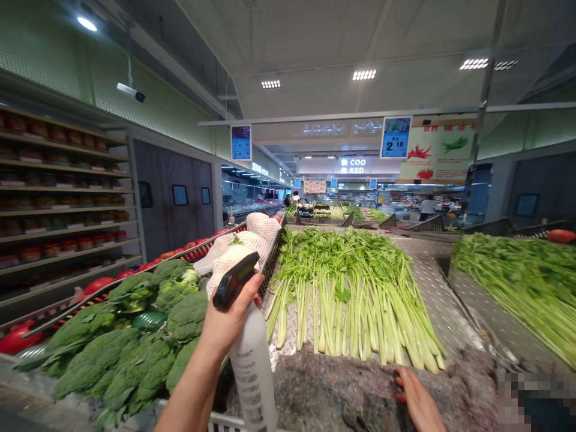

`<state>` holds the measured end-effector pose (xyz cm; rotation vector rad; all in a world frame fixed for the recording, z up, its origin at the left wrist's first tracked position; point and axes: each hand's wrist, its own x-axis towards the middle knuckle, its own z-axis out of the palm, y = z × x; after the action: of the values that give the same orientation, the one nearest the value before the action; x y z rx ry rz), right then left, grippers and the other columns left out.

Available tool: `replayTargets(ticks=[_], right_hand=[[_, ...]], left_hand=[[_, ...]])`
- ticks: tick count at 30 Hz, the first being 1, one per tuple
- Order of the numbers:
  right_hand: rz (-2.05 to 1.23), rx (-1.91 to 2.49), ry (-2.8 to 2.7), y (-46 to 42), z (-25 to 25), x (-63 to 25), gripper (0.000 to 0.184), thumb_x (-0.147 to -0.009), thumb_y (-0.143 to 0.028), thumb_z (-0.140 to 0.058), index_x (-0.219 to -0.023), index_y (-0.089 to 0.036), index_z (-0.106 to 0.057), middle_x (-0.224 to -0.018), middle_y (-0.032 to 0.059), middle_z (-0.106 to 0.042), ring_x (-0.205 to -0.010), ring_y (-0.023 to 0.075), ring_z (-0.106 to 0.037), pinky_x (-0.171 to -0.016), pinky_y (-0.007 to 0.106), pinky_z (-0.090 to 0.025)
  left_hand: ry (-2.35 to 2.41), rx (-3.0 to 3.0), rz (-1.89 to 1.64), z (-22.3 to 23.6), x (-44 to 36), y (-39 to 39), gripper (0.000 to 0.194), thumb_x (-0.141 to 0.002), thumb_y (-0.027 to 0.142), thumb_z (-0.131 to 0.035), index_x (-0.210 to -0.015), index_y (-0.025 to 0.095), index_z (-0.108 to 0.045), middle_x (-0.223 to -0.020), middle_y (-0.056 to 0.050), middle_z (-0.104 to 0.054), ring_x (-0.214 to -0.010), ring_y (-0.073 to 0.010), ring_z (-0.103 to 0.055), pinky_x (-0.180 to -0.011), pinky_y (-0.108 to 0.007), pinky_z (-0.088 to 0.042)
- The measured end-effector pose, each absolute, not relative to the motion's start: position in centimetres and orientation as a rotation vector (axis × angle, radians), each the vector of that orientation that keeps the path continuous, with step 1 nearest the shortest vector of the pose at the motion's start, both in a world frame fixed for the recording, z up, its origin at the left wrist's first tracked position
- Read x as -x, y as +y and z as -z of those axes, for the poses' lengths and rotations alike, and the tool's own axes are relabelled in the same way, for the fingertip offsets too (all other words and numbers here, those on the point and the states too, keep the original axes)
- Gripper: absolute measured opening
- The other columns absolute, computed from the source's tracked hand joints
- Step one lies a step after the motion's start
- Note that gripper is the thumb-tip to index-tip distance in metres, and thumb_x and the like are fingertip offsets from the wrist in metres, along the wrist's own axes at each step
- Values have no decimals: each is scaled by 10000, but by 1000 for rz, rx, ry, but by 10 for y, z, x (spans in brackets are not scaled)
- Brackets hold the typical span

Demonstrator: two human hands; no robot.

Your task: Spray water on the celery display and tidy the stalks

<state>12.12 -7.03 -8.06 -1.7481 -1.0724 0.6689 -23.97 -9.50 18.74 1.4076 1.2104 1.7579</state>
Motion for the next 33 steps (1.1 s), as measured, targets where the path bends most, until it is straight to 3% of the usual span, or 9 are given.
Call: replayTargets(ticks=[5, 10, 12, 24, 33], right_hand=[[-692, 1758, -1097, -69, 83, -125, 545, -657, -582, -323, -970, -176, -508, -981, 108, -618, -752, 221, -625, -769, 295, -432], [-650, 1769, -1086, -71, 78, -119, 540, -659, -571, -310, -950, -162, -509, -986, 129, -611, -717, 227, -623, -783, 316, -418], [-640, 1780, -1084, -74, 72, -115, 559, -661, -572, -290, -952, -147, -505, -980, 144, -608, -693, 226, -622, -783, 319, -414], [-629, 1602, -1123, -65, 49, -150, 577, -709, -540, -262, -1017, -113, -499, -1033, 161, -578, -737, 208, -613, -738, 309, -434], [-739, 1522, -1133, -76, 76, -188, 545, -718, -546, -308, -996, -126, -516, -1038, 141, -587, -759, 204, -608, -751, 287, -429]], left_hand=[[1079, -1318, -1623, -192, 240, -97, 440, -589, 492, -600, -831, 125, -603, -481, -2, -534, -398, -99, -451, -367, -202, -337], [914, -1356, -1596, -201, 232, -97, 418, -592, 457, -613, -837, 120, -576, -788, -63, -614, -451, -77, -488, -388, -193, -356], [904, -1407, -1590, -204, 226, -94, 427, -596, 463, -605, -844, 117, -574, -821, -76, -615, -449, -75, -493, -388, -195, -360], [1069, -1609, -1813, -209, 162, -70, 451, -588, 490, -591, -843, 119, -613, -587, -26, -610, -442, -123, -538, -450, -236, -411], [1112, -1494, -1890, -200, 106, -79, 411, -601, 491, -574, -788, 127, -619, -525, -20, -593, -427, -128, -530, -414, -229, -396]])
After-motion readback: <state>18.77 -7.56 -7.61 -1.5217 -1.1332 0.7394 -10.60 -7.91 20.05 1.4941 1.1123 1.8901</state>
